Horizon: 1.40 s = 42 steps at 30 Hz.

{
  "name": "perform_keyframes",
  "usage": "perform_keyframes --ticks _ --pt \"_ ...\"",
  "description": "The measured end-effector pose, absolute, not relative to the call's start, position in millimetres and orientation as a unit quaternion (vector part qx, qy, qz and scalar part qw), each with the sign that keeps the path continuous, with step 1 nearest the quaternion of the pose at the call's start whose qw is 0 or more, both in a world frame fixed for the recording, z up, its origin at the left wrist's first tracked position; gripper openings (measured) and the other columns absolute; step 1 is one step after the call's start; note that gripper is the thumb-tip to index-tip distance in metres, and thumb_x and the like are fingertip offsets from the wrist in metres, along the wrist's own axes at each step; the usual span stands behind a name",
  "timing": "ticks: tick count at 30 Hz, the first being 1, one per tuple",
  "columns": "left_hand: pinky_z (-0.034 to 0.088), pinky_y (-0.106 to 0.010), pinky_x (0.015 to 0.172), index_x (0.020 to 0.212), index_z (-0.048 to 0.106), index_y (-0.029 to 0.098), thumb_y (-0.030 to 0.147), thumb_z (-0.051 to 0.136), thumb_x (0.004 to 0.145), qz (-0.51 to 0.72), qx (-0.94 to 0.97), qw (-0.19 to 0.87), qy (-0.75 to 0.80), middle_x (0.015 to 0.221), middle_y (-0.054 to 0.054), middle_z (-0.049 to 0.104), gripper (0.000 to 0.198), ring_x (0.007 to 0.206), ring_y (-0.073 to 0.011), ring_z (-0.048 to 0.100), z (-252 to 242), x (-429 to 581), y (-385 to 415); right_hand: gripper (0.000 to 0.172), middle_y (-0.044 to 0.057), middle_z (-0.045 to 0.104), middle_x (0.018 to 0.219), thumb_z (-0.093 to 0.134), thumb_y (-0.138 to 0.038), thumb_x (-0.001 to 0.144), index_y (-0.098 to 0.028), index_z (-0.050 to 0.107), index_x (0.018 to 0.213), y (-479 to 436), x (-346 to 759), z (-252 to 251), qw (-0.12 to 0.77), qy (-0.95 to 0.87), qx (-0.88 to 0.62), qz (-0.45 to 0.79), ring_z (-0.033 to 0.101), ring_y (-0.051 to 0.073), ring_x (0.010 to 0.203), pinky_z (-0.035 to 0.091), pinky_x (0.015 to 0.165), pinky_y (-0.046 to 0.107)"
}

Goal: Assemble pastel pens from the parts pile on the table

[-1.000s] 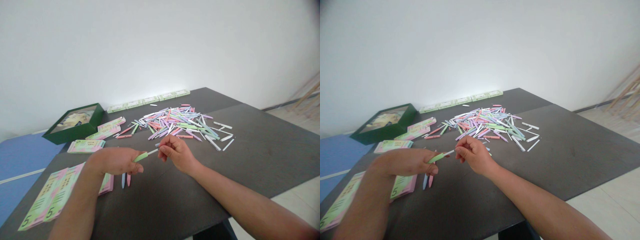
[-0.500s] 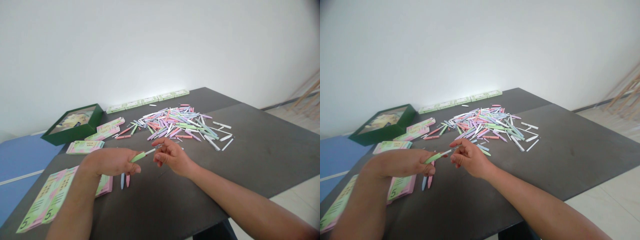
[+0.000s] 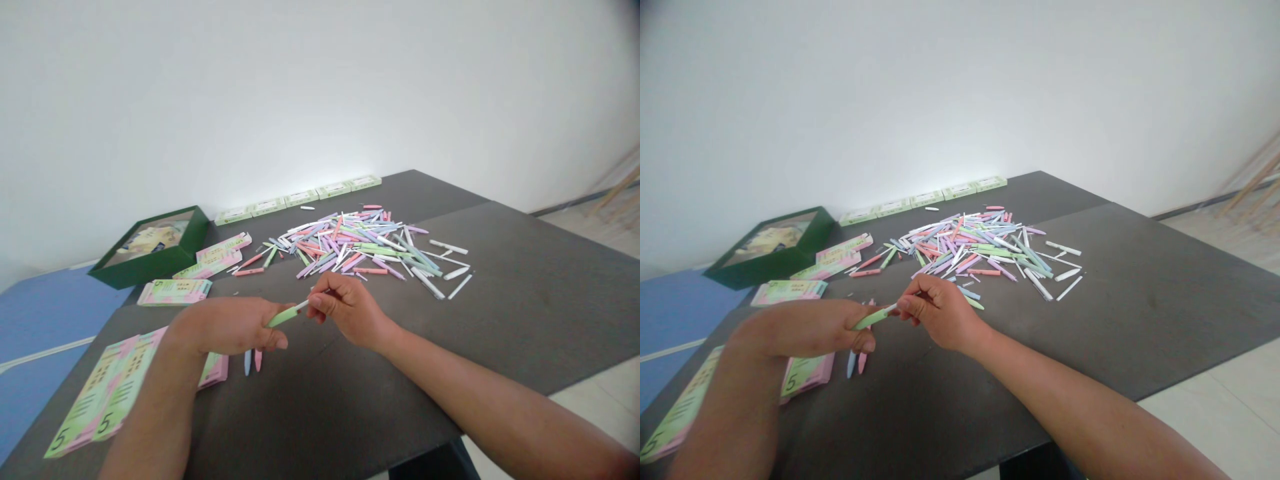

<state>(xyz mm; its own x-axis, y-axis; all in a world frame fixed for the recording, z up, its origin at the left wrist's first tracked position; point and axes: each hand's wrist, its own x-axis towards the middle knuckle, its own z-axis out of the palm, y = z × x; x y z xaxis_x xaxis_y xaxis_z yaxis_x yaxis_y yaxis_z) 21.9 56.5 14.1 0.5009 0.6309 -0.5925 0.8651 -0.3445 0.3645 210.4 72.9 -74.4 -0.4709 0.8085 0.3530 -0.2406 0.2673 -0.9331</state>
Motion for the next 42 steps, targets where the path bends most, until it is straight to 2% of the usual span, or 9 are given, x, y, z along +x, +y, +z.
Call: perform_keyframes --ticks 5,12,20,25,31,36,42 --pt "0.039 -0.022 0.056 0.083 0.059 0.019 0.035 0.048 0.081 -0.198 0.794 0.316 0.48 0.074 0.003 0.064 0.019 0.064 -0.015 0.056 19.4 26.7 55.4 0.016 0.0 0.059 0.064 0.053 -0.029 0.084 -0.016 0.054 0.073 73.3 214.8 -75.4 0.459 -0.665 -0.216 0.548 0.052 0.009 0.053 0.042 0.051 0.021" --pt "0.041 -0.021 0.058 0.094 0.056 0.019 0.035 0.049 0.082 -0.201 0.791 0.331 0.474 0.074 0.002 0.067 0.022 0.065 -0.0151 0.058 22.1 30.1 55.2 0.021 0.001 0.06 0.064 0.054 -0.033 0.084 -0.016 0.054 0.072 74.2 215.9 -80.3 0.456 -0.664 -0.217 0.551 0.053 0.01 0.054 0.042 0.052 0.023" --pt "0.043 -0.021 0.055 0.096 0.052 0.016 0.035 0.05 0.082 -0.211 0.767 0.371 0.48 0.074 -0.002 0.067 0.024 0.065 -0.0159 0.061 15.4 33.7 65.7 0.024 0.001 0.06 0.063 0.054 -0.036 0.084 -0.016 0.054 0.07 79.4 214.1 -85.0 0.437 -0.654 -0.246 0.567 0.053 0.01 0.052 0.042 0.05 0.023" --pt "0.046 -0.021 0.059 0.087 0.054 0.016 0.036 0.049 0.082 -0.205 0.747 0.407 0.483 0.078 -0.004 0.069 0.021 0.069 -0.0162 0.063 9.4 32.6 70.3 0.028 0.0 0.059 0.059 0.055 -0.039 0.082 -0.016 0.051 0.066 85.8 215.2 -90.0 0.44 -0.62 -0.259 0.596 0.051 0.01 0.049 0.04 0.047 0.022" --pt "0.047 -0.022 0.061 0.085 0.056 0.014 0.037 0.05 0.082 -0.219 0.744 0.406 0.484 0.081 -0.007 0.07 0.024 0.071 -0.0169 0.064 6.0 34.2 73.1 0.028 -0.001 0.059 0.057 0.057 -0.038 0.082 -0.016 0.051 0.066 86.7 214.9 -94.4 0.432 -0.6 -0.244 0.627 0.05 0.009 0.047 0.037 0.046 0.022" --pt "0.047 -0.022 0.06 0.091 0.057 0.013 0.036 0.051 0.082 -0.231 0.743 0.402 0.482 0.084 -0.007 0.071 0.025 0.071 -0.0168 0.064 4.7 35.4 74.4 0.029 0.0 0.059 0.059 0.055 -0.041 0.083 -0.016 0.051 0.068 83.2 214.2 -93.9 0.429 -0.633 -0.249 0.595 0.051 0.01 0.049 0.039 0.048 0.023" --pt "0.045 -0.022 0.061 0.099 0.056 0.014 0.036 0.053 0.082 -0.234 0.758 0.386 0.471 0.085 -0.006 0.07 0.028 0.073 -0.0169 0.063 10.2 33.2 73.4 0.022 0.001 0.059 0.065 0.052 -0.035 0.085 -0.017 0.053 0.072 69.7 216.3 -87.2 0.462 -0.69 -0.253 0.497 0.054 0.012 0.057 0.042 0.054 0.025"
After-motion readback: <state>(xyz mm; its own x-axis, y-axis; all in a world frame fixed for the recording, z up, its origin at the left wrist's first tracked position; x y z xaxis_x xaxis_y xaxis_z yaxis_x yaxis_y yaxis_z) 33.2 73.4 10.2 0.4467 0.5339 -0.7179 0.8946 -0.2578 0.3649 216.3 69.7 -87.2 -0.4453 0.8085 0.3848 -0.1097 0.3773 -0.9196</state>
